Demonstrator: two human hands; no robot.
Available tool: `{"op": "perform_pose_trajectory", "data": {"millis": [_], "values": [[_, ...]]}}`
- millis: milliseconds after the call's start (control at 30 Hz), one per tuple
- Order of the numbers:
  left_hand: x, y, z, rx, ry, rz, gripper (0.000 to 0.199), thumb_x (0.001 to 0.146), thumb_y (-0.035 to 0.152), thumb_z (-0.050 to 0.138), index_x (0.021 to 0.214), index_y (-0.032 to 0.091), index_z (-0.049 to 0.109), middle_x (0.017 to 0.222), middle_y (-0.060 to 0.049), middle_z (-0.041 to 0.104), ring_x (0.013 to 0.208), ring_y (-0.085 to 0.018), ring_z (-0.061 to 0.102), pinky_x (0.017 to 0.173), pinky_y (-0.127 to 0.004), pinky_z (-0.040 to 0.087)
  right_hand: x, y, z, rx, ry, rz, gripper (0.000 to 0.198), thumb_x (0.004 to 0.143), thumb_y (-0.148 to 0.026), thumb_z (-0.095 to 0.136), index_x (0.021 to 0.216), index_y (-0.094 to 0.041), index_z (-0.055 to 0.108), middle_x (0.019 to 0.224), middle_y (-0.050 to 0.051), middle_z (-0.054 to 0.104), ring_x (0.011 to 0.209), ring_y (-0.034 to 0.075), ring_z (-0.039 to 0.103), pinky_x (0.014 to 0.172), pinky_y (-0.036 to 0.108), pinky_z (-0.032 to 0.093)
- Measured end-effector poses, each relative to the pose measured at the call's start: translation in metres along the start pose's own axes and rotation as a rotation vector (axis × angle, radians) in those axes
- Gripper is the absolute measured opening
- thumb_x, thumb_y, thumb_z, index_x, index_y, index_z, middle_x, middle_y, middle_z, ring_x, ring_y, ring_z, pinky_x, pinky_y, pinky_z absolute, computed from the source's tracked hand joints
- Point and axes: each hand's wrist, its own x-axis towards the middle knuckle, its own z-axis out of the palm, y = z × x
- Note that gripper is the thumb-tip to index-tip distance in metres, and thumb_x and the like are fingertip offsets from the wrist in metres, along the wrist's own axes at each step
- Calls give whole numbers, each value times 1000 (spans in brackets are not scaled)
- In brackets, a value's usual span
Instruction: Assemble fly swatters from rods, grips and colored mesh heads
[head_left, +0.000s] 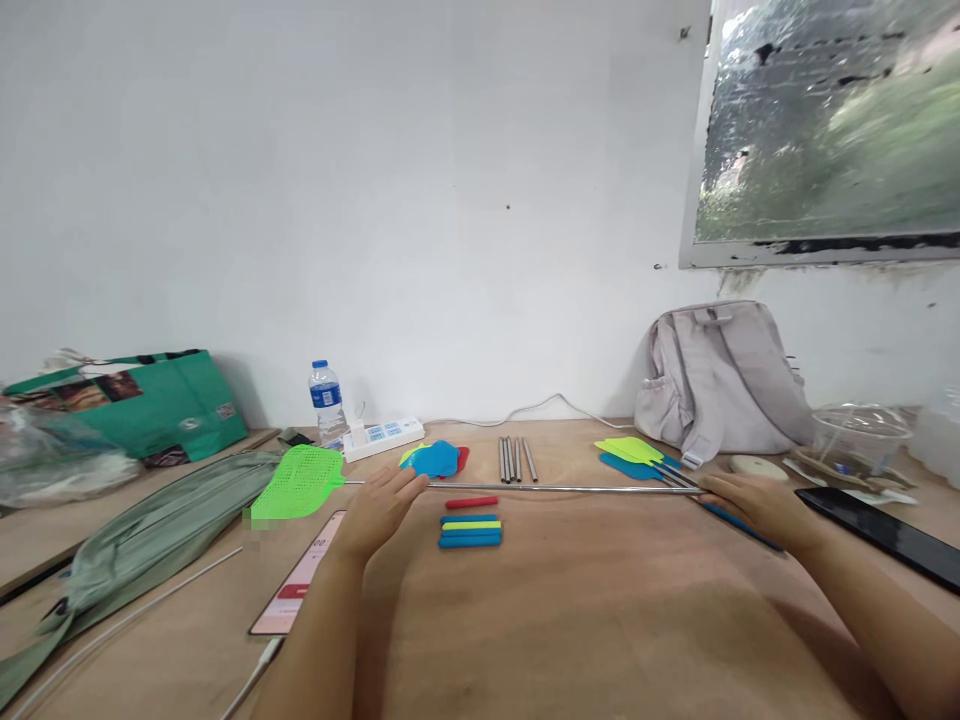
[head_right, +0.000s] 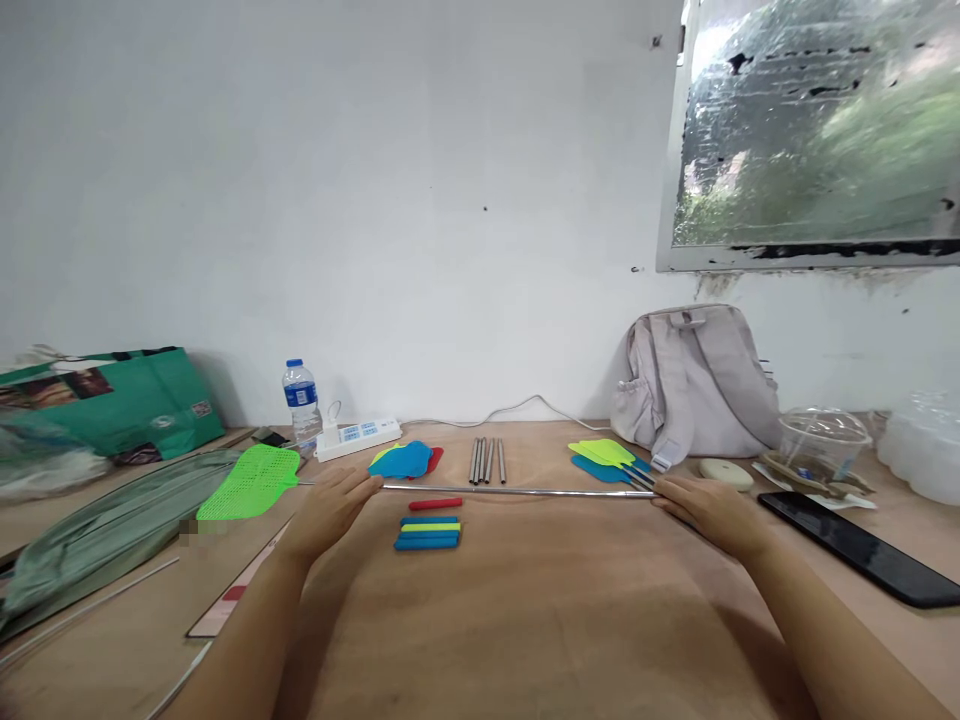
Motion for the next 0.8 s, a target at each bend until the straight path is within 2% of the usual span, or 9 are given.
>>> {"op": "perform_pose_trajectory", "data": {"millis": [133,367,600,700,800], "values": [[0,1,0,-28,0,-18,26,82,10,37,93,21,58,85,-5,60,78,-17,52,69,-29,37,-5,9,2,22,-106,49,33,86,-42,36,87,-24,64,84,10,68,71,21,63,60,29,43],[-1,0,2,-41,28,29,23,82,10,39,92,21,57,82,-4,60,78,-17,52,68,-29,36,-10,22,13,53,-125,88,37,83,-49,38,87,-24,64,83,9,67,71,22,62,61,31,40],[0,1,4,-40,41,-23,23,84,15,37,90,20,58,80,-4,60,74,-18,52,67,-30,38,-10,17,7,64,-162,133,36,83,-49,37,83,-23,63,82,9,66,73,21,60,64,30,37],[8,12,3,-60,162,-89,22,86,19,37,91,20,58,83,-4,60,79,-19,52,73,-32,39,-9,14,2,25,-118,133,41,84,-50,33,78,-21,61,77,8,65,70,20,59,62,29,37],[16,28,4,-78,436,-252,23,84,20,40,101,20,56,98,-8,57,97,-21,48,86,-37,35,-9,11,-2,-42,-27,148,47,85,-53,28,76,-20,61,75,8,66,67,20,60,59,28,37]]}}
